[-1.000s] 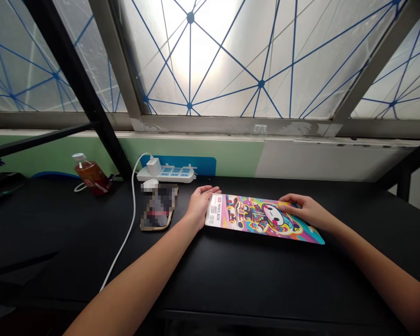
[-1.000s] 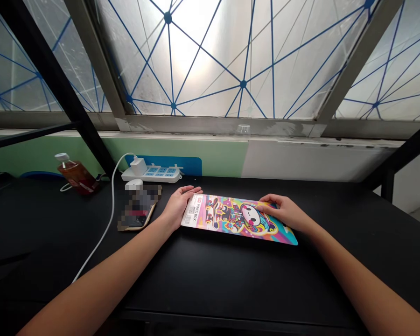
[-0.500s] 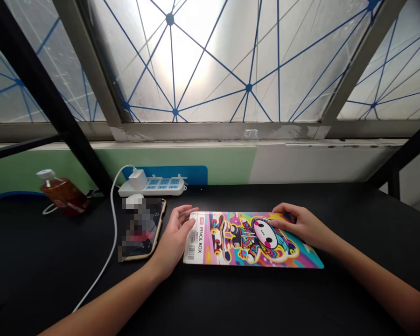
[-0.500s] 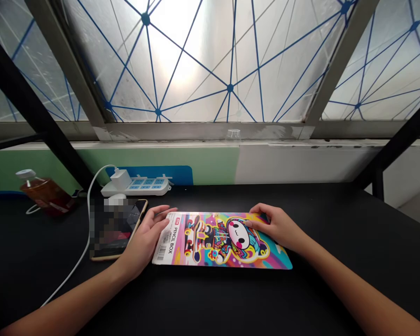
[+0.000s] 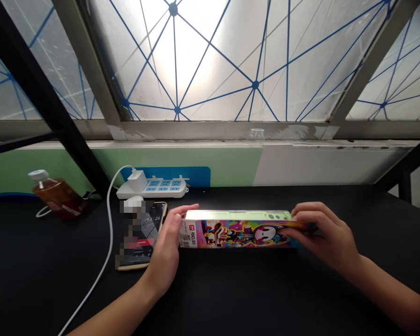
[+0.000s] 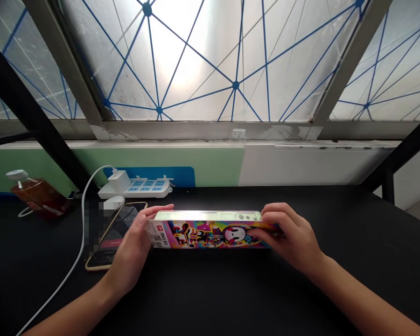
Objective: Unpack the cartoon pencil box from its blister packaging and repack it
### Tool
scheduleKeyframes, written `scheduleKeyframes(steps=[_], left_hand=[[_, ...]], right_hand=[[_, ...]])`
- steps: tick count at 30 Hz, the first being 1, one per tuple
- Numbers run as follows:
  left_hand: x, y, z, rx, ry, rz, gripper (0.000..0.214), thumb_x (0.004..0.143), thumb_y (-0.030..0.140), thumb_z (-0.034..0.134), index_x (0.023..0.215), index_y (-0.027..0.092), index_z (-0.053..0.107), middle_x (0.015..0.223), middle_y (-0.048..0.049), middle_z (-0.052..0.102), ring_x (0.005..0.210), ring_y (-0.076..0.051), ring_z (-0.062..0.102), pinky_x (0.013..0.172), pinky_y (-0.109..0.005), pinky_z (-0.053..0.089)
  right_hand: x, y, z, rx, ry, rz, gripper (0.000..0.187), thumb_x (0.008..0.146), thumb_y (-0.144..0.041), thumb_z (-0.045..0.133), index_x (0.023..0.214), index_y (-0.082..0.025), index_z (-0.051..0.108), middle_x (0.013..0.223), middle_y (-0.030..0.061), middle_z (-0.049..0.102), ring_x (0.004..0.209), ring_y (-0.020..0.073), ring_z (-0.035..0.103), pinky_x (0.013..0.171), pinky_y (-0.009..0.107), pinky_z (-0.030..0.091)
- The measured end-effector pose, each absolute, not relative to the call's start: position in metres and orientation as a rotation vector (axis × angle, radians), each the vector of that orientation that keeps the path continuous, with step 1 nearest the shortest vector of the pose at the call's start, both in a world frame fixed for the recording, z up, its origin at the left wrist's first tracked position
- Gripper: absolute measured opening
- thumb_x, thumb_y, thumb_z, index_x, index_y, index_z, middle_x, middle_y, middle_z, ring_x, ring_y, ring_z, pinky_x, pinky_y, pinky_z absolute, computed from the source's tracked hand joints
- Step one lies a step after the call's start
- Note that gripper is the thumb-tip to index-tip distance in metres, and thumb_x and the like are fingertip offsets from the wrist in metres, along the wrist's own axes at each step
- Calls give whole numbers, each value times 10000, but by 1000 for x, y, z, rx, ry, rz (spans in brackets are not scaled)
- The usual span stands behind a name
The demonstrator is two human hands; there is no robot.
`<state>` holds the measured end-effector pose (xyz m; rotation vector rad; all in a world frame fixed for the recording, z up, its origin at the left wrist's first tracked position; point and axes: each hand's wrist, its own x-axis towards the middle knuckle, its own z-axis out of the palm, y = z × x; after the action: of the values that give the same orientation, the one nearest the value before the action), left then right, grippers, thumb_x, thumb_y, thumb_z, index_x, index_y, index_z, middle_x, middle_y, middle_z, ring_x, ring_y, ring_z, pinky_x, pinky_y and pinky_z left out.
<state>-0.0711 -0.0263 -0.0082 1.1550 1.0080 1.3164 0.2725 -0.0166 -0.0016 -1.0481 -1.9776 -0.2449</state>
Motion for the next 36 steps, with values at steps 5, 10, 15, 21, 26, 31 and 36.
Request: scheduleKeyframes(steps=[5, 10, 15, 21, 26, 31, 36], left_hand=[[-75, -26, -5, 1417, 1034, 1320, 315, 1009, 471, 450, 930, 238, 647, 1268, -75, 694, 1208, -294, 616, 1031, -402, 467], [-82, -24, -1, 1849, 1076, 921, 289, 940, 384, 608, 1210, 296, 659, 1582, -72, 441, 1482, -329, 359, 1184, -468, 311], [-85, -21, 4, 1951, 1124, 651, 592, 844, 310, 719, 1410, 340, 549, 1692, -87, 196, 1491, -376, 338, 1137, -504, 390], [-84, -15, -3, 2091, 1181, 564, 721, 797, 292, 742, 1464, 285, 470, 1630, -127, 281, 1471, -327, 368, 1188, -459, 335], [-80, -15, 1, 2261, 1149, 562, 754, 801, 240, 721, 1493, 308, 428, 1484, -110, 420, 1366, -285, 474, 1151, -423, 398], [-67, -14, 11, 2666, 1198, 625, 833, 795, 131, 685, 1533, 360, 372, 1443, -108, 457, 1391, -319, 407, 1209, -570, 243], [-56, -7, 9, 2849, 1224, 664, 899, 784, 410, 801, 1551, 294, 346, 1516, -155, 448, 1422, -387, 374, 1212, -653, 3]], right_hand=[[276, -19, -9, -896, -2126, -386, 203, 871, -205, 714, 908, -286, 532, 987, 37, 660, 759, 177, 706, 647, 286, 580], [287, -15, -11, -1141, -2191, -135, 422, 851, -307, 695, 1233, -282, 515, 1310, 120, 581, 795, 191, 704, 654, 320, 589], [289, -17, -8, -1199, -2502, 70, 728, 807, -211, 664, 1473, -360, 411, 1419, 90, 547, 1055, 265, 702, 811, 360, 605], [280, -21, -9, -1219, -2498, 262, 670, 821, -450, 748, 1438, -371, 500, 1426, 98, 551, 1114, 307, 681, 911, 425, 594], [284, -8, -18, -1235, -2325, 173, 542, 878, -483, 684, 1382, -329, 563, 1358, 130, 599, 1237, 337, 595, 991, 499, 548], [301, 11, -21, -1312, -2246, 283, 759, 810, -579, 724, 1464, -296, 461, 1477, 146, 511, 1341, 365, 512, 1076, 542, 476], [306, 10, -12, -1299, -2180, 186, 776, 679, -626, 813, 1339, -294, 575, 1311, 119, 592, 1235, 359, 556, 988, 507, 529]])
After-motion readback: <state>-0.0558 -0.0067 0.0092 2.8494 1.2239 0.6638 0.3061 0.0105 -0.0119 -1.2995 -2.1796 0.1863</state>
